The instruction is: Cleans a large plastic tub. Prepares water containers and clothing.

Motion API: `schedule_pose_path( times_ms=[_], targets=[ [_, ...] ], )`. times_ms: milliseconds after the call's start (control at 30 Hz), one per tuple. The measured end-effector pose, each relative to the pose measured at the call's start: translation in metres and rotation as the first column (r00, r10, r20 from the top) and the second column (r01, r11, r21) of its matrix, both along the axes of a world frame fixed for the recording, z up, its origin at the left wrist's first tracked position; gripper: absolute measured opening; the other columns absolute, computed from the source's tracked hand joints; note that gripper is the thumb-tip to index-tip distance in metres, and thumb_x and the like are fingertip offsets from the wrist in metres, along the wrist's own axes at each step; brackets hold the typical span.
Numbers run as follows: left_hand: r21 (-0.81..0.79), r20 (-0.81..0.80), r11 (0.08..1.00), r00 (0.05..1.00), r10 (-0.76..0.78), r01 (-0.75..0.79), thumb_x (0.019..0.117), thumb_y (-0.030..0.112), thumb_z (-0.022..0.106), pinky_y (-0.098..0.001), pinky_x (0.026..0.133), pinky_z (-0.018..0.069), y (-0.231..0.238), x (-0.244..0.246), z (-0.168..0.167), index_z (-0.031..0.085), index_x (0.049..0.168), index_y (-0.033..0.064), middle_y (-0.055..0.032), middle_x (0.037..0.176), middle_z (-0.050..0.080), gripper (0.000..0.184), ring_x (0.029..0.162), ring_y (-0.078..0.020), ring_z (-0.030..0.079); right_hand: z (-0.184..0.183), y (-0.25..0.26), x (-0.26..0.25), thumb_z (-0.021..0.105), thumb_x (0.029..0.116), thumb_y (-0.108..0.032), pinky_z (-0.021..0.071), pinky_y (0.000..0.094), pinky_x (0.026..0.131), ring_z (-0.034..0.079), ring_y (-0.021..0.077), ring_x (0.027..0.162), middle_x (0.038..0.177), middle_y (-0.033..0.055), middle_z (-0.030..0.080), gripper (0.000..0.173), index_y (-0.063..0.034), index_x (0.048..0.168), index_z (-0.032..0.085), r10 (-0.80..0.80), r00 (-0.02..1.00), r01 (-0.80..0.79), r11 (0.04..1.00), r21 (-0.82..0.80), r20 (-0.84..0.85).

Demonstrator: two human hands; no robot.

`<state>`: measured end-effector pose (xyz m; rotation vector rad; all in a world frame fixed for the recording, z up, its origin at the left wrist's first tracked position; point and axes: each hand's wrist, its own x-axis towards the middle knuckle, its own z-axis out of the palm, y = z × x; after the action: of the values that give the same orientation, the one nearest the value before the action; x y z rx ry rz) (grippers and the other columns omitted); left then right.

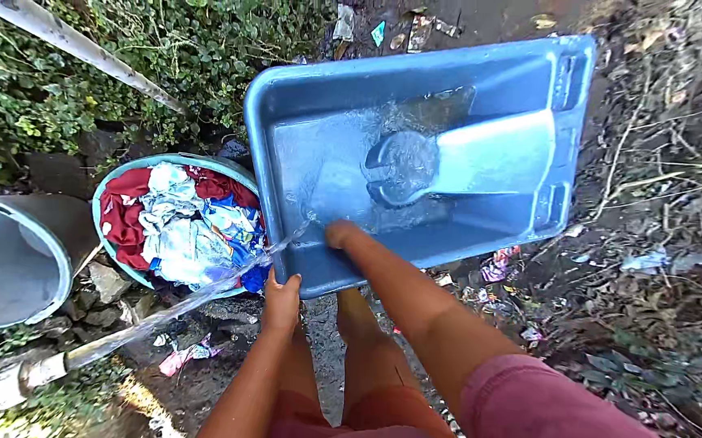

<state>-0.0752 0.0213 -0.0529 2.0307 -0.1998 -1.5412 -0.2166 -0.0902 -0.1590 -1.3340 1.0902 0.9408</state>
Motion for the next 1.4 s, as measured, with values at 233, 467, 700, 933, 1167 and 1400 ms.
schedule_pose_path(
  times_ms=[233, 467, 700, 933, 1167, 1400],
  targets=[
    [0.015, 0.016, 0.999, 0.999, -0.029, 0.029, 0.0893, -0.006, 0.062, -0.0324, 0.091, 0.0585, 0.0, 0.007, -0.001, 0.044, 0.144, -0.0065, -0.0195, 0.123, 0.064, 0.057, 0.105, -0.0168, 0.069, -0.028, -0.02, 0.027, 0.044, 0.1097, -0.012, 0.0521, 0.0463, 0.096, 0.066, 0.0313, 0.106, 0.125, 0.0247, 0.065, 0.035, 0.0042, 0.138, 0.055, -0.582, 0.797, 0.544, 0.808, 0.228, 0.163],
    [-0.002, -0.01, 1.0, 1.0, -0.004, 0.004, 0.0898, -0.005, 0.061, -0.0326, 0.091, 0.0593, 0.002, 0.004, -0.003, 0.043, 0.143, -0.0058, -0.0183, 0.122, 0.065, 0.056, 0.105, -0.0159, 0.069, -0.029, -0.017, -0.009, 0.025, 0.1143, -0.029, 0.0556, 0.0379, 0.086, 0.068, 0.022, 0.095, 0.117, 0.0202, 0.068, 0.049, 0.0047, 0.134, 0.056, -0.939, 0.316, 0.937, 0.331, 0.114, 0.134],
    [-0.006, 0.022, 1.0, 1.0, -0.01, 0.01, 0.0885, -0.006, 0.062, -0.0329, 0.088, 0.0597, -0.001, 0.005, -0.004, 0.046, 0.14, -0.007, -0.0187, 0.118, 0.066, 0.054, 0.101, -0.0167, 0.07, -0.034, 0.0, 0.033, 0.037, 0.1095, -0.008, 0.055, 0.0401, 0.091, 0.067, 0.0243, 0.1, 0.123, 0.0223, 0.066, 0.035, 0.0049, 0.136, 0.055, -0.782, 0.578, 0.726, 0.624, 0.291, 0.234],
    [0.019, 0.017, 0.998, 0.998, -0.053, 0.053, 0.0894, -0.003, 0.064, -0.0346, 0.09, 0.0595, -0.001, 0.005, -0.003, 0.045, 0.142, -0.0062, -0.0193, 0.12, 0.066, 0.056, 0.104, -0.018, 0.07, -0.027, -0.001, 0.023, 0.045, 0.1089, -0.013, 0.0483, 0.0491, 0.107, 0.067, 0.0325, 0.115, 0.125, 0.0228, 0.068, 0.032, 0.0035, 0.13, 0.063, -0.411, 0.877, 0.378, 0.91, 0.171, 0.248],
    [0.024, 0.024, 0.998, 0.998, -0.052, 0.051, 0.0892, -0.002, 0.064, -0.0335, 0.091, 0.0589, 0.0, 0.005, -0.005, 0.045, 0.142, -0.0061, -0.019, 0.12, 0.065, 0.056, 0.104, -0.017, 0.069, -0.004, 0.0, 0.031, 0.046, 0.1098, -0.019, 0.0406, 0.0583, 0.113, 0.061, 0.0372, 0.127, 0.128, 0.0219, 0.068, 0.034, -0.0019, 0.126, 0.069, -0.246, 0.896, 0.241, 0.969, 0.062, 0.369],
    [0.023, -0.009, 0.999, 1.0, -0.023, 0.023, 0.0912, -0.004, 0.062, -0.0344, 0.089, 0.0588, -0.006, 0.001, 0.0, 0.046, 0.141, -0.0057, -0.0199, 0.12, 0.064, 0.052, 0.103, -0.0185, 0.069, 0.016, -0.022, -0.001, 0.045, 0.1105, -0.021, 0.0441, 0.057, 0.11, 0.061, 0.0371, 0.126, 0.132, 0.0239, 0.065, 0.036, 0.0013, 0.131, 0.065, -0.365, 0.879, 0.39, 0.921, -0.022, 0.305]
  ],
)
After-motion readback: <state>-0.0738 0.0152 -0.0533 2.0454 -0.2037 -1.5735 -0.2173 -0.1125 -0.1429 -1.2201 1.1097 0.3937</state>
